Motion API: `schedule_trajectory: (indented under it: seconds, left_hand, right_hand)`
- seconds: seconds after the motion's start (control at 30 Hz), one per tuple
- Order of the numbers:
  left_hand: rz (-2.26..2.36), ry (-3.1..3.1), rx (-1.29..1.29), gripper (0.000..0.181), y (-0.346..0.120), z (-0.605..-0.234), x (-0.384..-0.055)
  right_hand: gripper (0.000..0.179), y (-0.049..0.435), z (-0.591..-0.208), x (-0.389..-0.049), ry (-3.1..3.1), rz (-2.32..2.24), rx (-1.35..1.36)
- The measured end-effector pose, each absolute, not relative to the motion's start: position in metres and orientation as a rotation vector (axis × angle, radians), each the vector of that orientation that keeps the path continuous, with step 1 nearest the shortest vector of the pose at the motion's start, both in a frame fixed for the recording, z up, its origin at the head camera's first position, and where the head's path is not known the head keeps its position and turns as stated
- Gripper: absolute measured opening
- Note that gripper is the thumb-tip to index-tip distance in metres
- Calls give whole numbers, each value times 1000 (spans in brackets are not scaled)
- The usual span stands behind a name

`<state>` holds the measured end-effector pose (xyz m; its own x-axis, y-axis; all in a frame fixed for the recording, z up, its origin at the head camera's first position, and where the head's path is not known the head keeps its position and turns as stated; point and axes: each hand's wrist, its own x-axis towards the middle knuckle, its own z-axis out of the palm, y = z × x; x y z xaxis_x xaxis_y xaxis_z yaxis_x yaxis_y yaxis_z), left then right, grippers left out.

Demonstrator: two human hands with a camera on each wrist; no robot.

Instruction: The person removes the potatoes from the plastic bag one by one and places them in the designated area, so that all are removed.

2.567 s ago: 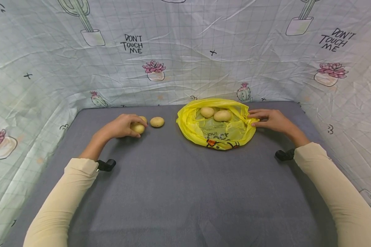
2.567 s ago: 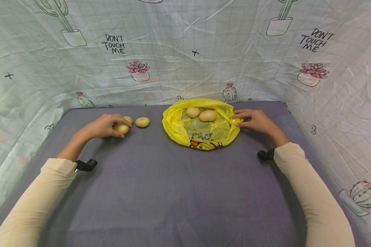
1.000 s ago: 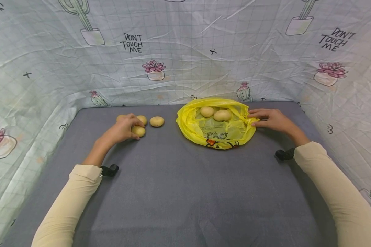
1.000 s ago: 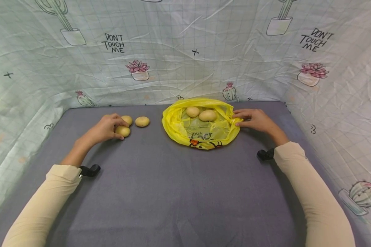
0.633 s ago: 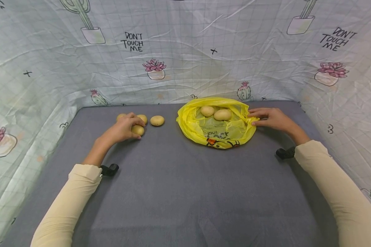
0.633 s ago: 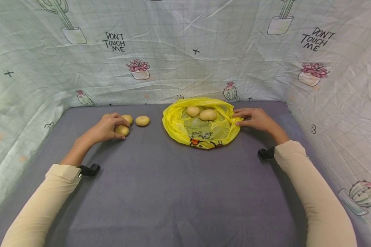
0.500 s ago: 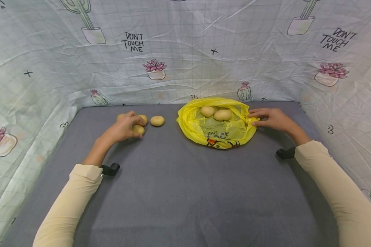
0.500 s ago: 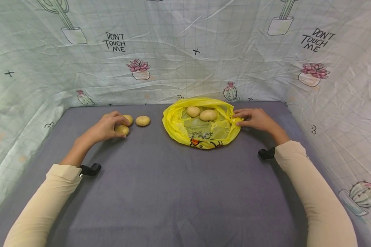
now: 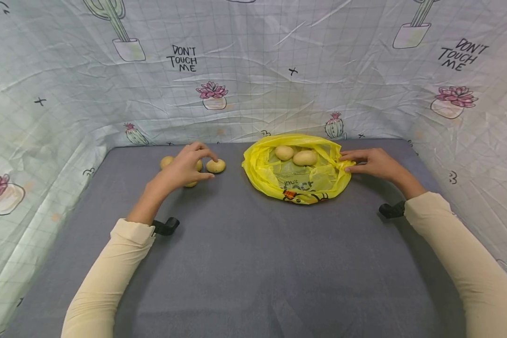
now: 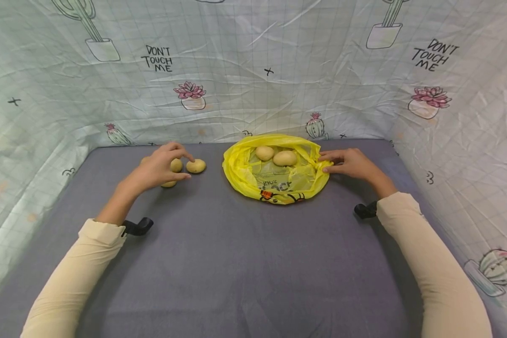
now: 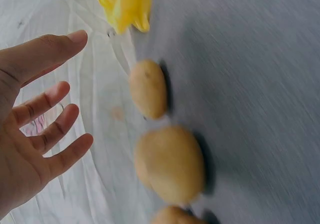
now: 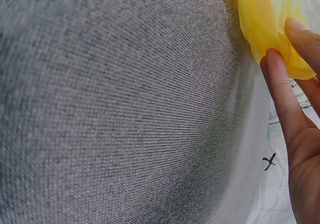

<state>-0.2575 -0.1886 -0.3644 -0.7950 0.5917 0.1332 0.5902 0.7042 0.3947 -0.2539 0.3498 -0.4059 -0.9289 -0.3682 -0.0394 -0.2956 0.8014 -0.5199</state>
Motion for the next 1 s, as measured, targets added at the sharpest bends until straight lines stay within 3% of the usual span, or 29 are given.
schedule_trajectory:
  seconds: [0.4, 1.0]
  left_hand:
    - [731, 2822, 1142, 39, -129, -354, -268]
    - [748, 2645, 1322, 34, -49, -368, -294]
  right_hand:
    - [41, 352, -412, -252, 2876, -793, -549]
    - [39, 353, -420, -250, 2948, -860, -626]
